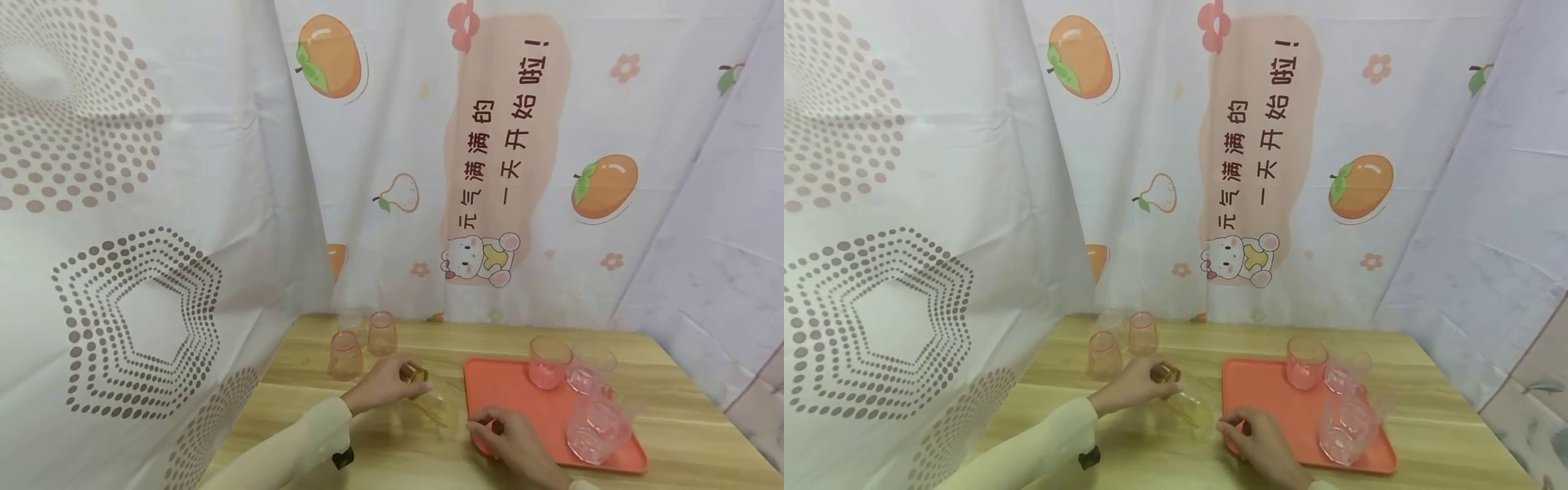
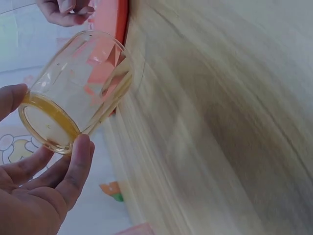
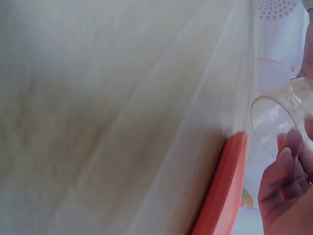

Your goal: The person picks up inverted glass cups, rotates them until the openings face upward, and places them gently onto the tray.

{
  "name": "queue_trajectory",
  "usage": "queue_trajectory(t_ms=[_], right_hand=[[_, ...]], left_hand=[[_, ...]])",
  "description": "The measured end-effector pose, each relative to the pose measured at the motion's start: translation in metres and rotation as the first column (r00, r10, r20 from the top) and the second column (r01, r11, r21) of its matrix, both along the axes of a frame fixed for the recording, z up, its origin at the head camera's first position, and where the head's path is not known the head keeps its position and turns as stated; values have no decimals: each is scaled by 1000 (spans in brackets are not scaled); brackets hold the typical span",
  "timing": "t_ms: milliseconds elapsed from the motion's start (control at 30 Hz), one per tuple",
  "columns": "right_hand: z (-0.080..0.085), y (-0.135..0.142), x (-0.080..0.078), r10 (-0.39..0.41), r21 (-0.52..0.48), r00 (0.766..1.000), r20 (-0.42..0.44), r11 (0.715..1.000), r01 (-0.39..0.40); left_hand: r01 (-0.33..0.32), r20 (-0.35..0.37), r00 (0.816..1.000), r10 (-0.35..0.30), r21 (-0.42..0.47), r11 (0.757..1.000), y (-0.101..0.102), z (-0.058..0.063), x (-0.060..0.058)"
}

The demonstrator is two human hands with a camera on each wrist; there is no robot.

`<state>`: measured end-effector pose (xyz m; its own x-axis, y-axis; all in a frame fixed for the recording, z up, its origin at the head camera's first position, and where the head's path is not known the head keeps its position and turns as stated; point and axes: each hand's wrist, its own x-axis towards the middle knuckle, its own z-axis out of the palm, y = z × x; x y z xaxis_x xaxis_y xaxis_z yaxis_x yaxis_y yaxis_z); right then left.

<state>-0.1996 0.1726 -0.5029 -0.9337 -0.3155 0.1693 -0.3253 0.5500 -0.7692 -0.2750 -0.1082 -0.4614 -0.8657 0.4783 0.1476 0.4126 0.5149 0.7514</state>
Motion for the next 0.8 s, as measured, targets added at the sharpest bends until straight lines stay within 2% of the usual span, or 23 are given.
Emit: queue_trajectory(t_ms=[133,300,500,600,800], right_hand=[[1,-3,2,-25,-92,996,84,995,33],[4,-6,2,-67,-161,987,144,983,90],[10,-8,3,-67,-283,961,269,948,146],[13,-8,3,-66,-320,955,290,933,162],[18,-10,3,-130,-322,960,248,923,209]], left_hand=[[15,52,999,-16,20,1000,4,0,3],[38,121,992,-46,70,997,5,-5,4],[67,156,985,-79,80,995,9,-5,6],[84,161,982,-94,70,994,10,-5,8],[111,164,978,-127,104,988,11,-7,8]])
